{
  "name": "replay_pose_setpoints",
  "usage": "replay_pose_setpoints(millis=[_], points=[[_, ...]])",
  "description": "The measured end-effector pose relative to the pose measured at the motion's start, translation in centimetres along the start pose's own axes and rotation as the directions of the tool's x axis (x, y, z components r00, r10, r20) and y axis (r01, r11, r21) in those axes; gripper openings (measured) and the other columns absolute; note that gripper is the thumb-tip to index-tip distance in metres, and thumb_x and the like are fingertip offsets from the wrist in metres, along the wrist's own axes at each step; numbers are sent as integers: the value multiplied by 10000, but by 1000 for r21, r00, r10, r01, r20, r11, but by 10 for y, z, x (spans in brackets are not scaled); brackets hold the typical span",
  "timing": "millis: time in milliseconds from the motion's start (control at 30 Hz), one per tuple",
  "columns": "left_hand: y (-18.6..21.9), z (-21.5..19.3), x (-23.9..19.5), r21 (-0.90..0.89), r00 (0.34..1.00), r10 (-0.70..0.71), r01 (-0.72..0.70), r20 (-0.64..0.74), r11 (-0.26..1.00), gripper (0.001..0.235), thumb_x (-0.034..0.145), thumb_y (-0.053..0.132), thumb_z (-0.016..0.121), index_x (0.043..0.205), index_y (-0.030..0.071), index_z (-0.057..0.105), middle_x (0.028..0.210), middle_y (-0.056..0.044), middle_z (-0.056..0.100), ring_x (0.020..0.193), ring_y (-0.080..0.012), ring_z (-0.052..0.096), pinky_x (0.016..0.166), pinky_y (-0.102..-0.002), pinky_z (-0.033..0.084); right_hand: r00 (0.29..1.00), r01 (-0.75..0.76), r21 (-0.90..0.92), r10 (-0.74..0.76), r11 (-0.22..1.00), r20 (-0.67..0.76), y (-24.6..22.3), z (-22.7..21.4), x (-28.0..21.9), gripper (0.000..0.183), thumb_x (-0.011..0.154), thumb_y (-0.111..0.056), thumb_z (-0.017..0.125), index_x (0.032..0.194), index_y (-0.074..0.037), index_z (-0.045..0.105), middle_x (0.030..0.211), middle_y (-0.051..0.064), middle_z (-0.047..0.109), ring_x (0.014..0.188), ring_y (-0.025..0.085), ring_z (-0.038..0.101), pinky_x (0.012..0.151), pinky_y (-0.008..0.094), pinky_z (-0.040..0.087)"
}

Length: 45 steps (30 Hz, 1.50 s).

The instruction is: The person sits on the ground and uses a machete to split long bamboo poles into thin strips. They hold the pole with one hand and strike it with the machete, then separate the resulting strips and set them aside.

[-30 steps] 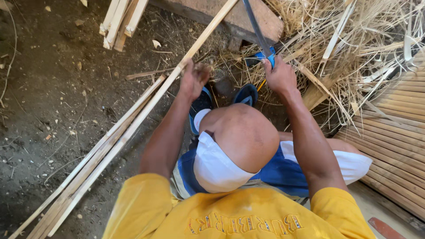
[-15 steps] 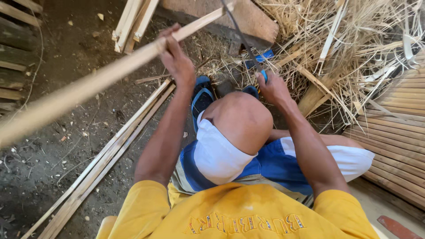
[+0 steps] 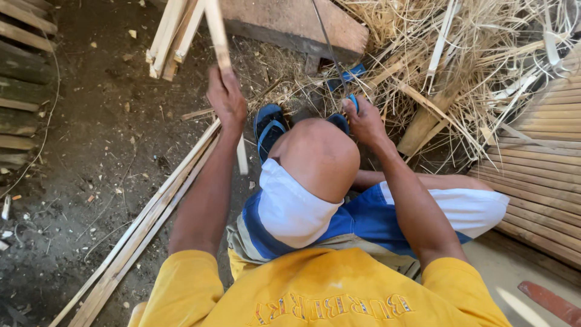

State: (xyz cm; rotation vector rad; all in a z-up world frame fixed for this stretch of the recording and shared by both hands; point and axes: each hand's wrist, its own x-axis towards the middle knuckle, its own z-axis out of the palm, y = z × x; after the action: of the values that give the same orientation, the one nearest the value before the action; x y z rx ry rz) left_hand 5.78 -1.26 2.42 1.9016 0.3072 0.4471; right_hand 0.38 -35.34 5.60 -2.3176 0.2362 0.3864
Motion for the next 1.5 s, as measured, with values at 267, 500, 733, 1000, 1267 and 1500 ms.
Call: replay_pose_setpoints(millis=[267, 500, 733, 1000, 1267, 1500], points=[[-18, 22, -16, 264, 776, -323, 208, 542, 942, 252, 1011, 163, 498, 1218, 51, 587, 802, -97, 684, 586, -156, 612, 501, -379, 533, 992, 86, 128, -73, 988, -101, 5, 7, 0, 453, 1041, -473, 565, 1136, -31, 564, 852, 172, 630, 764, 254, 613, 705, 404, 505], [4, 19, 6, 191, 274, -389, 546, 879, 816, 397, 1054, 241, 431, 1444, 182, 389, 827, -1, 668, 631, -127, 623, 532, -313, 522, 996, 12, 26, -9, 1000, -91, 7, -2, 8, 349, 1081, -384, 550, 1112, -37, 557, 800, 173, 635, 712, 274, 632, 672, 436, 506], [-24, 28, -11, 419, 458, -479, 233, 749, 878, 380, 1127, 306, 439, 1103, 50, 718, 798, -104, 669, 722, -255, 629, 688, -451, 527, 987, 118, -412, -62, 904, 148, -37, -7, -2, 443, 1060, -498, 514, 1092, -56, 522, 778, 270, 675, 742, 500, 661, 670, 603, 497], [-8, 1, -28, 445, 643, -340, -1, 686, 895, 347, 1079, 304, 458, 1037, 11, 638, 892, -299, 676, 830, -482, 655, 763, -572, 485, 946, 226, -483, -72, 846, 317, -48, 7, -3, 483, 1055, -541, 479, 1113, -63, 526, 808, 259, 688, 765, 483, 673, 693, 602, 513], [-13, -62, -46, 519, 633, -371, -57, 680, 853, 312, 1071, 307, 439, 1071, 45, 609, 910, -270, 712, 829, -445, 709, 758, -566, 543, 970, -236, -397, 240, 887, -40, -43, -63, 74, 534, 1115, -530, 369, 1190, -37, 560, 788, 126, 647, 626, 275, 652, 643, 528, 567], [-5, -24, -41, 655, 747, -283, -260, 602, 709, 182, 1034, 177, 448, 1146, 67, 541, 975, -236, 716, 827, -447, 716, 687, -559, 571, 935, 248, -499, -70, 830, 347, -58, 3, 7, 529, 1009, -570, 508, 1101, -55, 585, 888, 249, 708, 825, 495, 678, 718, 599, 529]])
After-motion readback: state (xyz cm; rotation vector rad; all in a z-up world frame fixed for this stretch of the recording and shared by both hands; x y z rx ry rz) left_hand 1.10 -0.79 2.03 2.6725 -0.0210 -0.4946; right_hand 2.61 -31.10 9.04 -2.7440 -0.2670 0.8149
